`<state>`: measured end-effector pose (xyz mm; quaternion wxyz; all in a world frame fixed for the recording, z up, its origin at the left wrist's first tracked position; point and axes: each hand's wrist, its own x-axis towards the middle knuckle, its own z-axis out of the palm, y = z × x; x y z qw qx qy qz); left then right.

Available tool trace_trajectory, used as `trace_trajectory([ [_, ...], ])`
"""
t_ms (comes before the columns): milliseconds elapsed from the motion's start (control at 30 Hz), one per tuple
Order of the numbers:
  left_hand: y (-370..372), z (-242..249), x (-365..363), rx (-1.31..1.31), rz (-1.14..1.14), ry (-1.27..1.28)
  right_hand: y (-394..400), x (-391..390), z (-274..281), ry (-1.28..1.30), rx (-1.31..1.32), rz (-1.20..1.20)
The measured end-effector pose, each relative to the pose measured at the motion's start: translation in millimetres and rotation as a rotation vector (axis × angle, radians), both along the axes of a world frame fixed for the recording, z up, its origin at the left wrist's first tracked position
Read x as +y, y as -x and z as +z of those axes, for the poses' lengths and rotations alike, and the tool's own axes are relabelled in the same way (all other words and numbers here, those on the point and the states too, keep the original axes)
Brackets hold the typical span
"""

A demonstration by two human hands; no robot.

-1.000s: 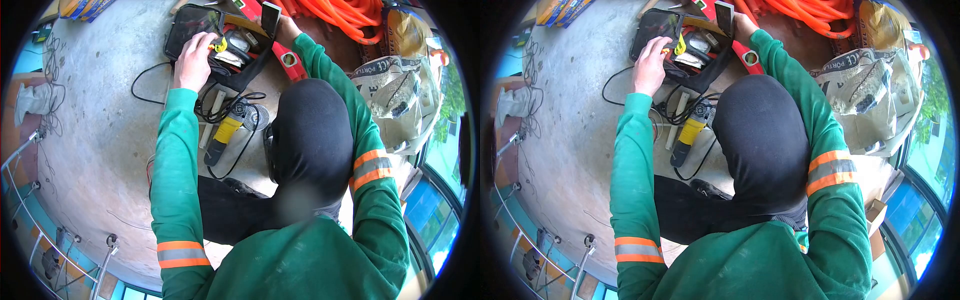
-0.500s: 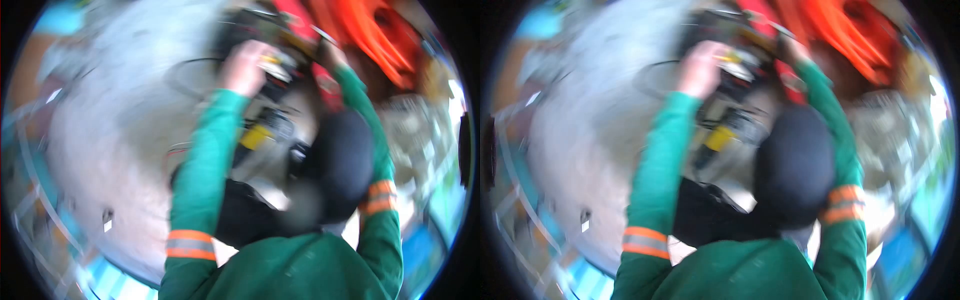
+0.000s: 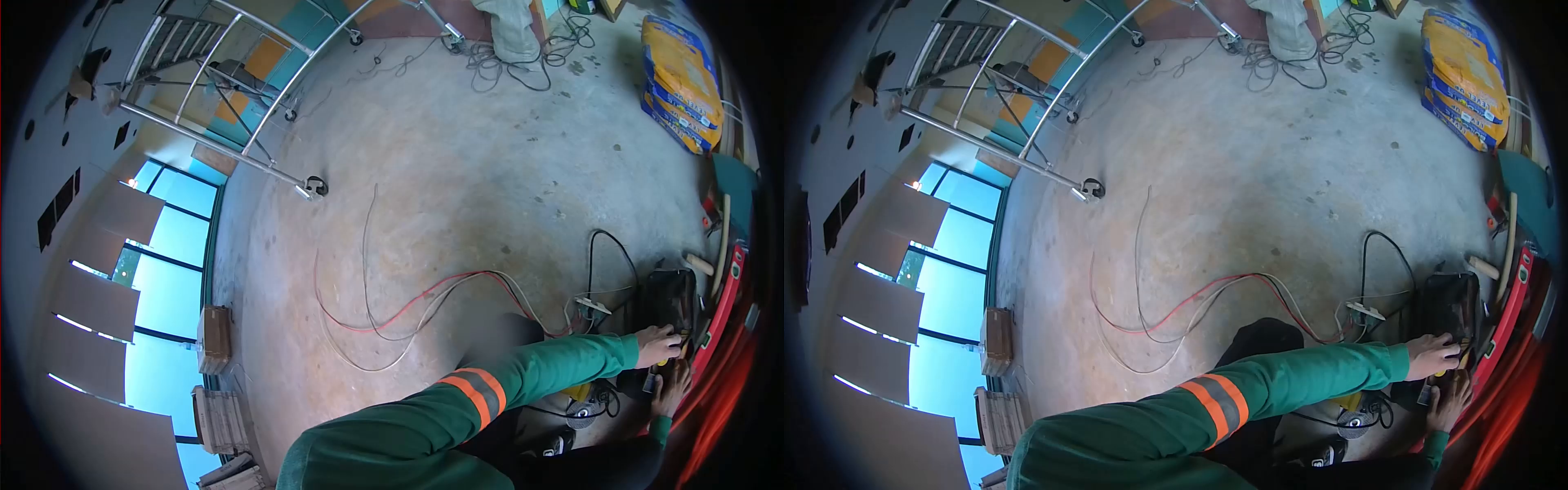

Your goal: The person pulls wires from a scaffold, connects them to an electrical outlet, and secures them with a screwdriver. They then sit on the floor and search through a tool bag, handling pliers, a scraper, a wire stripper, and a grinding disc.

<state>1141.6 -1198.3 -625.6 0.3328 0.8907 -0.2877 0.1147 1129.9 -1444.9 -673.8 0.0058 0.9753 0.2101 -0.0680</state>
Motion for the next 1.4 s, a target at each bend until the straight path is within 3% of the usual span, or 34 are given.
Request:
trace_trajectory([
  [133, 3, 0, -7, 0.020, 0.010, 0.000, 6, 24, 4, -0.060, -0.163, 0.138],
  [233, 2, 3, -5, -0.025, 0.033, -0.020, 5, 37, 37, 0.015, 0.126, 0.030],
  [300, 9, 4, -2, -0.189, 0.094, 0.003, 2, 20, 10, -0.079, 0.004, 0.071],
  [333, 6, 7, 1, -0.023, 0.022, -0.029, -3, 5, -12, -0.260, 0.020, 0.110],
  [367, 5, 43, 20, 0.238, -0.097, -0.084, 4, 15, 9, -0.320, 0.074, -0.002],
  [400, 17, 62, 35, 0.114, -0.049, 0.049, 9, 31, 33, -0.382, 0.120, -0.116],
  [433, 15, 20, 20, 0.054, 0.014, 0.089, 8, 35, 51, -0.458, 0.174, -0.137],
  [467, 11, 5, 18, 0.061, 0.071, 0.046, 11, 35, 60, -0.410, 0.161, -0.172],
  [533, 8, 21, 35, 0.063, 0.110, 0.069, 5, 38, 80, -0.300, 0.265, -0.159],
  [600, 6, 15, 44, 0.357, 0.192, 0.108, 4, 31, 58, -0.290, 0.153, -0.047],
  [767, -1, 6, 58, 0.712, 0.163, 0.121, 5, 36, 40, -0.377, 0.177, -0.183],
  [900, 8, 17, 65, 0.791, 0.096, 0.092, 23, 51, 47, -0.260, 0.045, -0.136],
  [1100, 14, 24, 82, 0.864, 0.067, 0.069, 30, 55, 58, -0.240, 0.054, -0.071],
  [1400, -12, 20, 109, 0.704, 0.143, 0.247, 35, 80, 44, -0.185, 0.096, -0.119],
])
